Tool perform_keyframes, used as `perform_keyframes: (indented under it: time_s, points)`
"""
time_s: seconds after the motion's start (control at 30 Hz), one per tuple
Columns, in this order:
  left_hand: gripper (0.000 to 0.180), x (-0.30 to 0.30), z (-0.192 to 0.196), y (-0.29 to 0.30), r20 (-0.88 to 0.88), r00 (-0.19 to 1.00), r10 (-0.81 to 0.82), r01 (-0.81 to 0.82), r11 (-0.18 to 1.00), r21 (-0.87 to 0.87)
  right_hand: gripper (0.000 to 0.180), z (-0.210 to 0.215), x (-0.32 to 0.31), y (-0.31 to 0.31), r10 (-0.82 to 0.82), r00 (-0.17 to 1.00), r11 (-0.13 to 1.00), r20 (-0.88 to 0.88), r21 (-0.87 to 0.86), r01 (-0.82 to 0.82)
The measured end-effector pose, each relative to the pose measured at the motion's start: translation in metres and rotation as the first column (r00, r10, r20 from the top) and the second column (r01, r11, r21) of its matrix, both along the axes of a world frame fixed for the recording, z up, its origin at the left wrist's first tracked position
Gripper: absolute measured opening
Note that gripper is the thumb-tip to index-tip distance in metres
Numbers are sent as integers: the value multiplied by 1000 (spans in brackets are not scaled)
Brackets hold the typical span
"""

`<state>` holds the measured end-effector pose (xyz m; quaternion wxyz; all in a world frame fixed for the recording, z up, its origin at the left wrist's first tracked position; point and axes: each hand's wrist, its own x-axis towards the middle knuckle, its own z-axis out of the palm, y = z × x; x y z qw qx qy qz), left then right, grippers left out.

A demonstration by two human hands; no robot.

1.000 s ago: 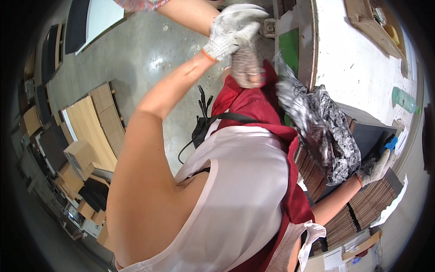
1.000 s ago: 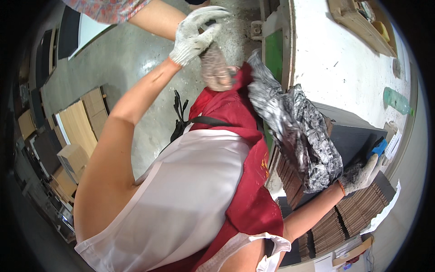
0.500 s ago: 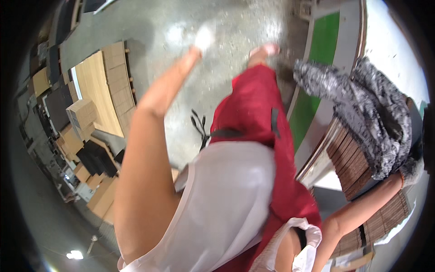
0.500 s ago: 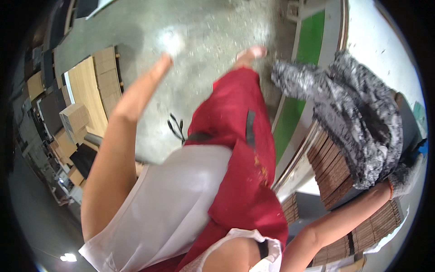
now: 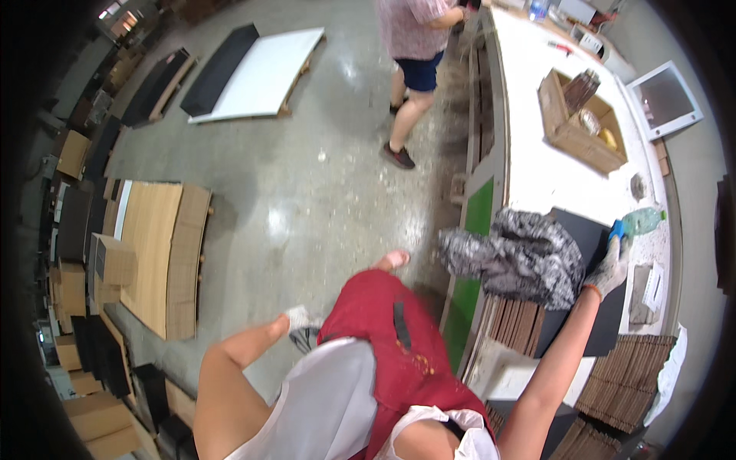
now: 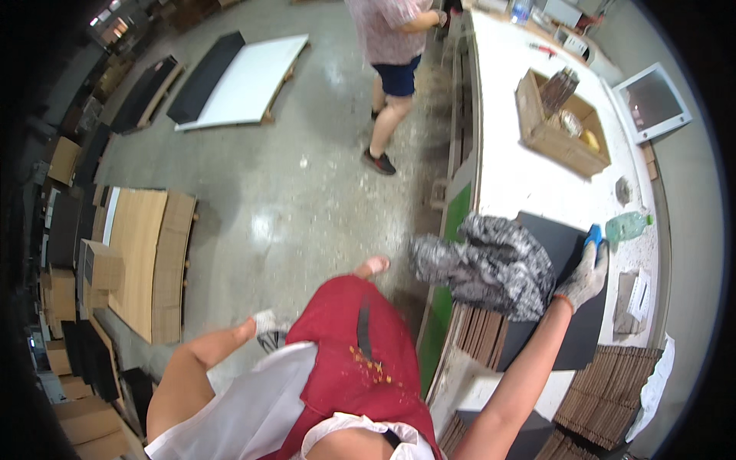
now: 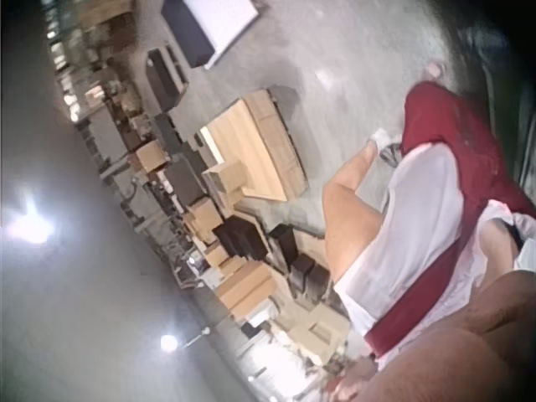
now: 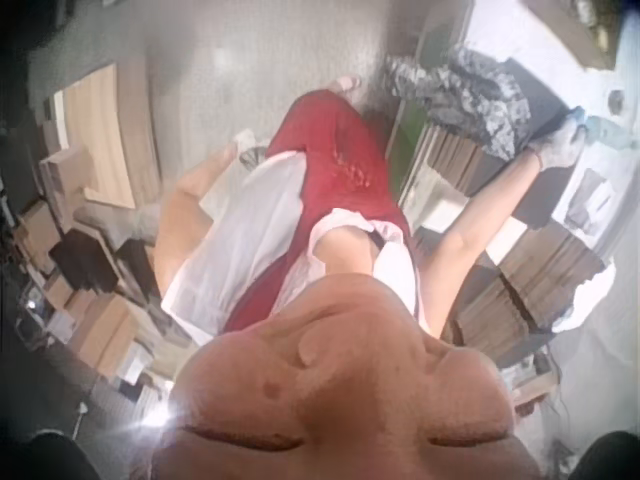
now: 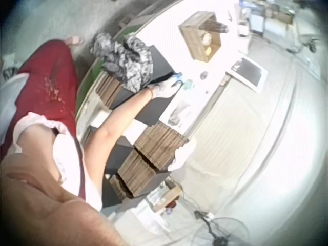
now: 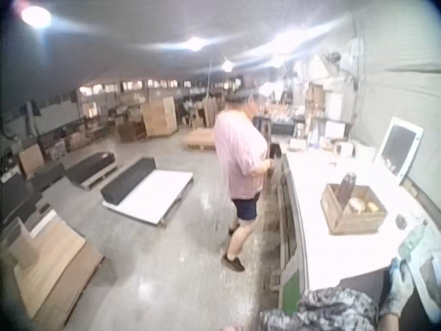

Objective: The person wipes the surface of several black wooden panels with a cloth and a blue sponge-like tool, handling each panel one at a time and placing them on a stack.

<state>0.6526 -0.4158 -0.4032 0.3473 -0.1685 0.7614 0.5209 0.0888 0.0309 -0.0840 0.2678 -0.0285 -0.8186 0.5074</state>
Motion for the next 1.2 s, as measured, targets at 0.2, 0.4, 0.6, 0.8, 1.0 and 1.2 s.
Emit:
perform_keyframes:
  time_s: [0.2,0.4,0.6,0.8,1.0,1.2]
  points:
    - [54,-41,126,21,66,980,190,-188,982,-31,51,-10,-10,3,-81,994,988,78,137,69]
    - [36,-101,198,65,-454,856,246,-331,936,-117,37,-26,-48,59,346,928,935,-134,-35,-354]
    - [28,-103,217,133,-725,688,-19,-264,925,-274,40,-19,-58,68,425,904,860,42,-331,-388]
    - [36,-116,215,132,-745,645,172,-277,961,-19,41,-3,-39,36,281,943,937,175,-263,-231]
    - [44,-128,225,120,-780,614,124,-191,982,6,35,3,-22,21,74,993,993,89,-99,-65]
    - [43,-129,230,120,-782,613,112,-228,973,-39,35,2,-23,19,262,961,944,89,-232,-236]
